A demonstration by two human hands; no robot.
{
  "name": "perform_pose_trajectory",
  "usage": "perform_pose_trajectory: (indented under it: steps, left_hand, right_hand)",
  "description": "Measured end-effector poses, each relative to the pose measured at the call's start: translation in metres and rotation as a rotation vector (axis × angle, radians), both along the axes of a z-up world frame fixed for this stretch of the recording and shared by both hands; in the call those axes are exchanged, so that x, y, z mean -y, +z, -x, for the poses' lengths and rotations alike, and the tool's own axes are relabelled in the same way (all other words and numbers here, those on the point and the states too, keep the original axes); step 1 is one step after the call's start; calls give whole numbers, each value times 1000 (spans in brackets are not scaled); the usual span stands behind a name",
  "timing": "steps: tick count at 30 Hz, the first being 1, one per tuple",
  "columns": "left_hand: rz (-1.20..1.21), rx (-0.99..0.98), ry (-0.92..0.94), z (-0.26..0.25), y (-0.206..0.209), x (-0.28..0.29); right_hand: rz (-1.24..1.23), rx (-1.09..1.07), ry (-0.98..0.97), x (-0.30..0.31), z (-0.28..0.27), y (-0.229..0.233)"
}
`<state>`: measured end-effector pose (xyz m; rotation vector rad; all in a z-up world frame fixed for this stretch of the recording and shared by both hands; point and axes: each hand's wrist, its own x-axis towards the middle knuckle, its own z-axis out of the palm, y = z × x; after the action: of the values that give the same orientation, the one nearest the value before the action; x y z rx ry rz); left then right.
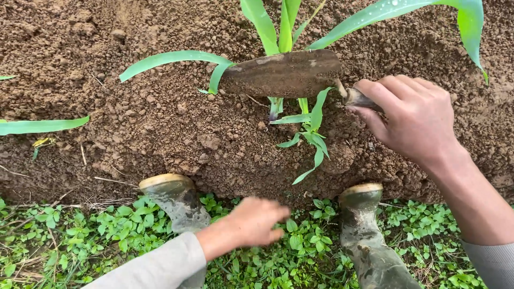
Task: The person uses a hand hoe to loosen and move soil around the base of small corn plants. They repeatedly dig into the earth and pull the dirt towards the plants, occasionally using their hands to clear small weeds and pat the soil down.
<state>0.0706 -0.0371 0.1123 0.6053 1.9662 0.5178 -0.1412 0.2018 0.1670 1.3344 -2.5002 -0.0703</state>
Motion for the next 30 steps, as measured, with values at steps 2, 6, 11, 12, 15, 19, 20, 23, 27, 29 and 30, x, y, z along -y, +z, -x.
perform_pose_trajectory:
  steps: [2, 6, 11, 12, 15, 19, 20, 23, 27, 29, 30]
  left_hand:
    - [-84, -212, 261, 24, -6, 22]
    - [-131, -788, 665, 68, -14, 63]
    - [-56, -771, 759, 76, -10, 65]
    - [-70, -825, 719, 70, -19, 63]
    - [-65, -927, 647, 59, -32, 62]
    - [89, -992, 571, 63, -20, 66]
    - [89, -991, 568, 67, -21, 69]
    - [107, -1239, 537, 86, -26, 79]
    - [163, -1340, 347, 113, -32, 85]
    - [158, -1358, 263, 129, -31, 85]
    - [226, -1282, 165, 137, -31, 82]
  right_hand:
    - [-17, -39, -3, 2, -5, 7]
    - [-105, -109, -81, 16, -39, 34]
    - [-295, 215, -332, 52, -103, 76]
    - [-319, 490, -363, 57, -111, 80]
    - [-347, 650, -260, 62, -128, 81]
    - [-409, 138, 7, 77, -128, 86]
    - [-408, 139, 6, 78, -125, 90]
    - [-464, 212, -121, 80, -114, 101]
    - [-653, 483, -520, 68, -111, 115]
    - [-686, 503, -621, 59, -114, 116]
    - [-661, 431, -628, 53, -118, 114]
